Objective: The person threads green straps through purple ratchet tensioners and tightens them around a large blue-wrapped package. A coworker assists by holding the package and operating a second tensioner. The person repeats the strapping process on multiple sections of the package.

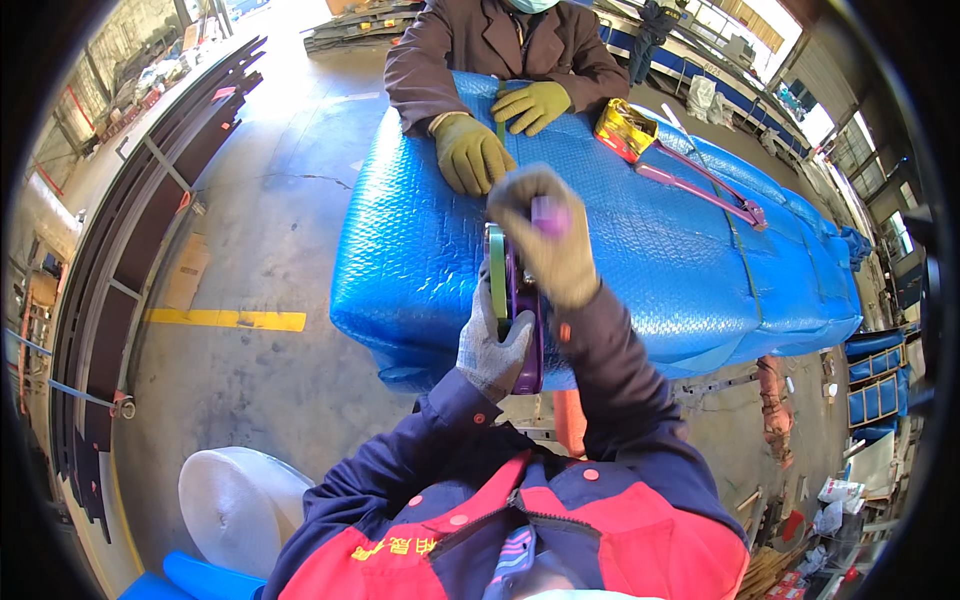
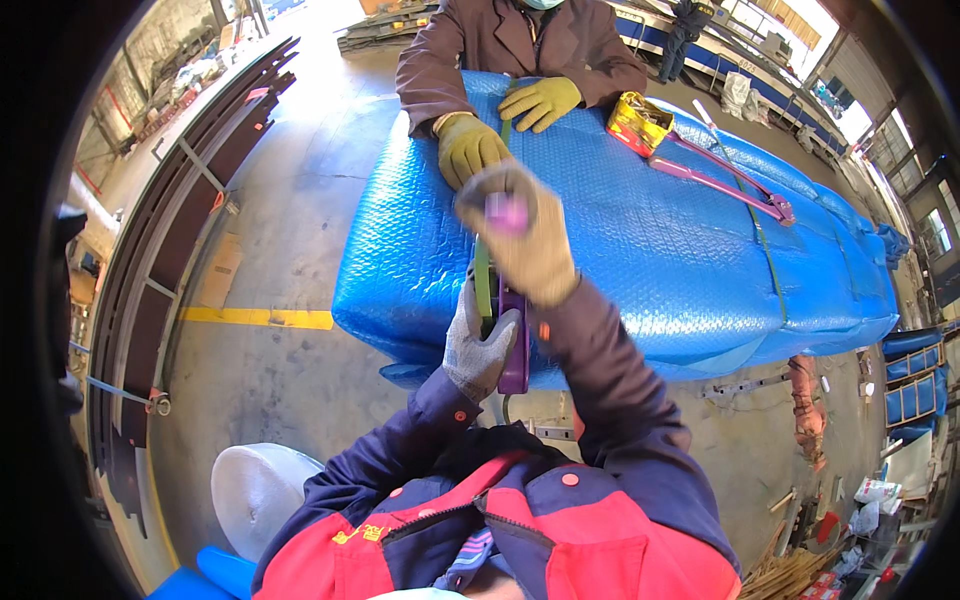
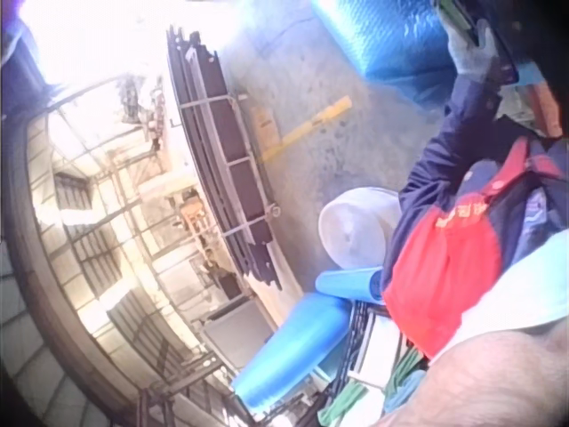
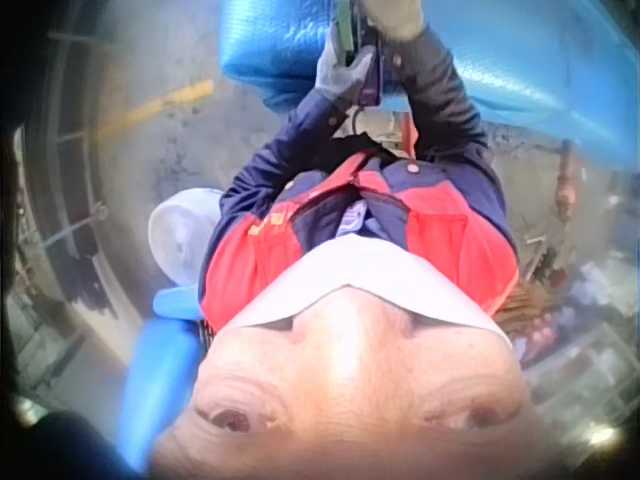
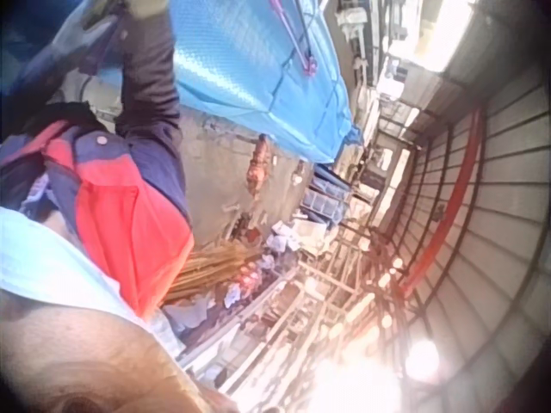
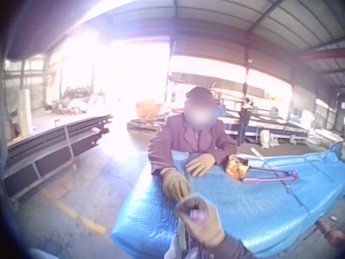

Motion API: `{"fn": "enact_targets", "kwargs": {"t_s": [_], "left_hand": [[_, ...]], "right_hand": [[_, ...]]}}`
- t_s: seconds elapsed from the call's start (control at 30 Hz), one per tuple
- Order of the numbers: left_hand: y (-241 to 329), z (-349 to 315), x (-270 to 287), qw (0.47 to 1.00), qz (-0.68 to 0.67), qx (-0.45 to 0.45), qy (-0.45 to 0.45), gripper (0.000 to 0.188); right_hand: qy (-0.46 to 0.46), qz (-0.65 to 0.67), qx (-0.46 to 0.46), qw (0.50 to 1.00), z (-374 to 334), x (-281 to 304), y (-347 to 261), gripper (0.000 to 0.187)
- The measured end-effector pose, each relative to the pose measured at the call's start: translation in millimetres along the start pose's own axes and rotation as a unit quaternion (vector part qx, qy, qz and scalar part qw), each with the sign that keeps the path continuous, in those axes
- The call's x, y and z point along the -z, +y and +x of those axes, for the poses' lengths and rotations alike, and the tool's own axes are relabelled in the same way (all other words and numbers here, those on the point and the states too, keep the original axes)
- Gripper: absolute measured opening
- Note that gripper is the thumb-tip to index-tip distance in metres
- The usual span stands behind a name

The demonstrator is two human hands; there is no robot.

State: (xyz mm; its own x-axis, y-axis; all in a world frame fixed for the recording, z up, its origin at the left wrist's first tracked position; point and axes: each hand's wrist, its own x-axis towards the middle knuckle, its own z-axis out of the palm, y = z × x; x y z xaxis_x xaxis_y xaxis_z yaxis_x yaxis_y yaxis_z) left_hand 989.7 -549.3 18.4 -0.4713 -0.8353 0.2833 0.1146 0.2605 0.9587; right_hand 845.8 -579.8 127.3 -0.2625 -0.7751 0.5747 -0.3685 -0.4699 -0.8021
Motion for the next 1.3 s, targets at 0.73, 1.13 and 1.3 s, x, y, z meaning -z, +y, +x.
{"fn": "enact_targets", "kwargs": {"t_s": [0.73, 1.13, 1.3], "left_hand": [[9.5, 12.8, 3.8, 1.000, -0.011, 0.005, -0.026, 0.071], [2.7, 14.9, 7.8, 0.995, -0.078, 0.013, -0.066, 0.075], [9.8, 15.8, 4.8, 0.998, 0.034, -0.018, -0.043, 0.082]], "right_hand": [[0.018, -0.134, 0.110, 0.985, 9.6, 5.1, 0.8, 0.010], [-0.011, -0.099, 0.054, 0.994, -51.0, 0.7, 14.4, 0.028], [0.047, -0.126, -0.042, 0.990, 37.3, 11.7, 11.9, 0.014]]}}
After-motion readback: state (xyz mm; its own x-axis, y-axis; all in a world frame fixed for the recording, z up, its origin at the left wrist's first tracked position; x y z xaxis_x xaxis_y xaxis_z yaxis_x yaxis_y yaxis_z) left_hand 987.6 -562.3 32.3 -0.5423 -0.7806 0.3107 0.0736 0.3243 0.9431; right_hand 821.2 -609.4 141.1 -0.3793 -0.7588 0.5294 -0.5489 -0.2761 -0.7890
